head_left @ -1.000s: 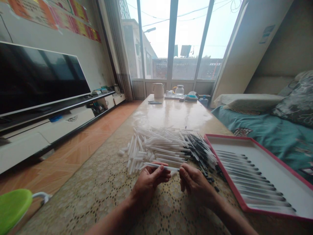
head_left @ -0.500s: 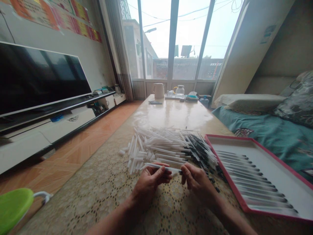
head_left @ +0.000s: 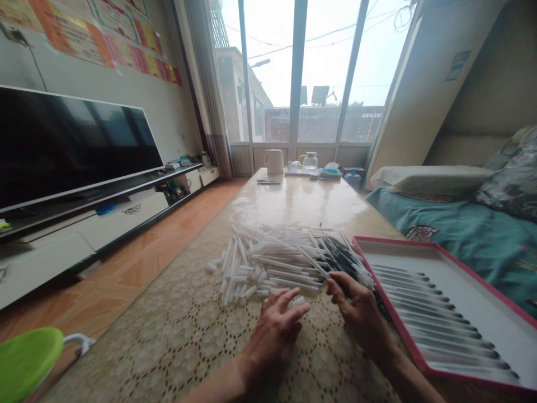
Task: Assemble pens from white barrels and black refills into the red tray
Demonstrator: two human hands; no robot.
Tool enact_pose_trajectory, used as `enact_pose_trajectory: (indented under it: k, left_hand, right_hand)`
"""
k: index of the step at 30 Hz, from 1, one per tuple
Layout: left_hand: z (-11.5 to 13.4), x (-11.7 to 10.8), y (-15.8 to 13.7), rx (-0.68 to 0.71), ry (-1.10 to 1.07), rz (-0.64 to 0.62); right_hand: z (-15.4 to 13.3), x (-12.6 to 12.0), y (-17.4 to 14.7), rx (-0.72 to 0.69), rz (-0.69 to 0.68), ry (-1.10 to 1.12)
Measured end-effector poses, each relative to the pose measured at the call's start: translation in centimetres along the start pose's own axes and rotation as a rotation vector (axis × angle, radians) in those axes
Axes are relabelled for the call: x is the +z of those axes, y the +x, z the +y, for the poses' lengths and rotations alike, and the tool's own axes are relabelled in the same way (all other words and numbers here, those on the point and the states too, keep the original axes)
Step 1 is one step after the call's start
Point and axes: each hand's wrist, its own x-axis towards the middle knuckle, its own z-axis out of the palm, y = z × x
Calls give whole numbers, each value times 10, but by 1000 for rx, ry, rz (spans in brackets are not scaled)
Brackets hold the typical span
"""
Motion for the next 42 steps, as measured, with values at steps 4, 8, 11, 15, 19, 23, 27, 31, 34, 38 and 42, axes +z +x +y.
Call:
enact_pose_trajectory:
  k: [4,8,11,15,19,23,27,31,34,38,42]
  left_hand:
    - [-2,3,0,-9,113,-39]
    - [0,2,2,-60,69,93]
    - [-2,-2,5,-203,-135,289]
    - [-5,-11,11,-362,-533,428]
    - [-6,-19,14,-415,-656,412]
    - [-6,-19,14,-488,-866,388]
    - [-7,-19,14,-536,-975,453]
    - [-8,-22,12,-535,-970,435]
    - [-8,-24,12,-507,-905,392]
    - [-6,-24,13,-459,-799,383]
    - [-6,-21,11,-388,-656,323]
  right_hand:
    - [-1,2,-1,8,0,17]
    - [-4,6,-4,29,-15,62]
    - [-7,7,-6,24,-84,71]
    - [-14,5,-10,-12,-116,-32]
    - [-20,4,-13,-90,-131,-135]
    - [-22,8,-15,-141,-149,-177]
    - [-20,12,-15,-215,-181,-226]
    - [-17,13,-15,-201,-199,-239]
    - [-15,13,-14,-173,-178,-209]
    - [-15,12,-13,-156,-152,-196]
    - [-14,11,-13,-168,-130,-188]
